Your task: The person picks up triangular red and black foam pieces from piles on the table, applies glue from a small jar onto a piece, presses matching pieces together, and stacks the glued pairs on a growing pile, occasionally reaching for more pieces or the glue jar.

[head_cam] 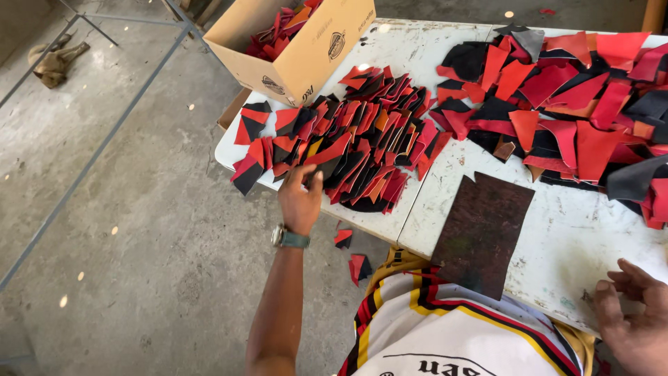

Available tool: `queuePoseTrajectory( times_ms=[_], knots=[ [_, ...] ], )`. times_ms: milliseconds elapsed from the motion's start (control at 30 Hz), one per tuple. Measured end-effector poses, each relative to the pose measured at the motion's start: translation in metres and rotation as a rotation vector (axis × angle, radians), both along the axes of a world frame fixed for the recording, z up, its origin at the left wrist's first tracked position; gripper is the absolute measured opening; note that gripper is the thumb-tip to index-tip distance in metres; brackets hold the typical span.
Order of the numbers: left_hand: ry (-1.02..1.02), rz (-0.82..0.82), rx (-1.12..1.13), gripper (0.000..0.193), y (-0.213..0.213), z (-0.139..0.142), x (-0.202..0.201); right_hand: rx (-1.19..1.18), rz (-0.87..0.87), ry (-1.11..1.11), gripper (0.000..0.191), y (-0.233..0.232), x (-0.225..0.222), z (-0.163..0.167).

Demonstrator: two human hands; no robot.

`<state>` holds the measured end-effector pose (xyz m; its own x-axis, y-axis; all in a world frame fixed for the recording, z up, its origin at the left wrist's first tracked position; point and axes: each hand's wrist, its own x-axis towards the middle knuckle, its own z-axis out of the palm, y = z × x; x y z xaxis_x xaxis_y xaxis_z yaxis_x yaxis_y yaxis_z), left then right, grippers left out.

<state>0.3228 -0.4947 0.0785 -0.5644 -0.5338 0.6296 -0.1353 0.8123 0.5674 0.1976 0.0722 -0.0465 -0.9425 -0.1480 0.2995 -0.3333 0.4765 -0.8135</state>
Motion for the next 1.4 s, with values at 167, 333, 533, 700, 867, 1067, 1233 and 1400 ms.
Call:
queuePoseTrajectory(
  times_ms=[167, 333, 533, 700, 867, 1067, 1233, 1400],
  knots=[
    [-0.274, -0.060, -0.044, 0.041, -0.010, 0.005, -0.045, 0.041, -0.026, 0.100, 0.030, -0.009, 0.009, 0.019],
    [-0.581, -0.208, 0.092, 0.046, -0.033, 0.002, -0.051, 0.141, -0.056, 0.161, 0.025, -0.010, 0.011, 0.030],
    [-0.555, -0.411, 0.115, 0.049, -0.061, 0.001, -0.041, 0.171, -0.048, 0.152, 0.027, -0.010, 0.009, 0.032],
    [-0.527, -0.332, -0.089, 0.030, -0.056, -0.021, -0.040, 0.183, -0.052, 0.171, 0.025, -0.012, 0.010, 0.037],
    [-0.531, -0.117, -0.281, 0.015, -0.056, -0.036, -0.043, 0.213, -0.065, 0.190, 0.024, -0.012, 0.010, 0.037],
    [-0.081, 0.044, -0.478, 0.012, -0.070, 0.047, -0.021, 0.165, -0.065, 0.161, 0.029, -0.023, 0.015, 0.059],
    [-0.313, -0.572, -0.009, 0.014, 0.027, 0.112, -0.025, -0.030, 0.055, 0.212, 0.074, -0.070, 0.019, 0.124],
    [-0.517, -1.176, -0.055, 0.013, 0.162, 0.124, -0.088, -0.094, 0.469, 0.178, 0.105, -0.114, 0.004, 0.191]
  ],
)
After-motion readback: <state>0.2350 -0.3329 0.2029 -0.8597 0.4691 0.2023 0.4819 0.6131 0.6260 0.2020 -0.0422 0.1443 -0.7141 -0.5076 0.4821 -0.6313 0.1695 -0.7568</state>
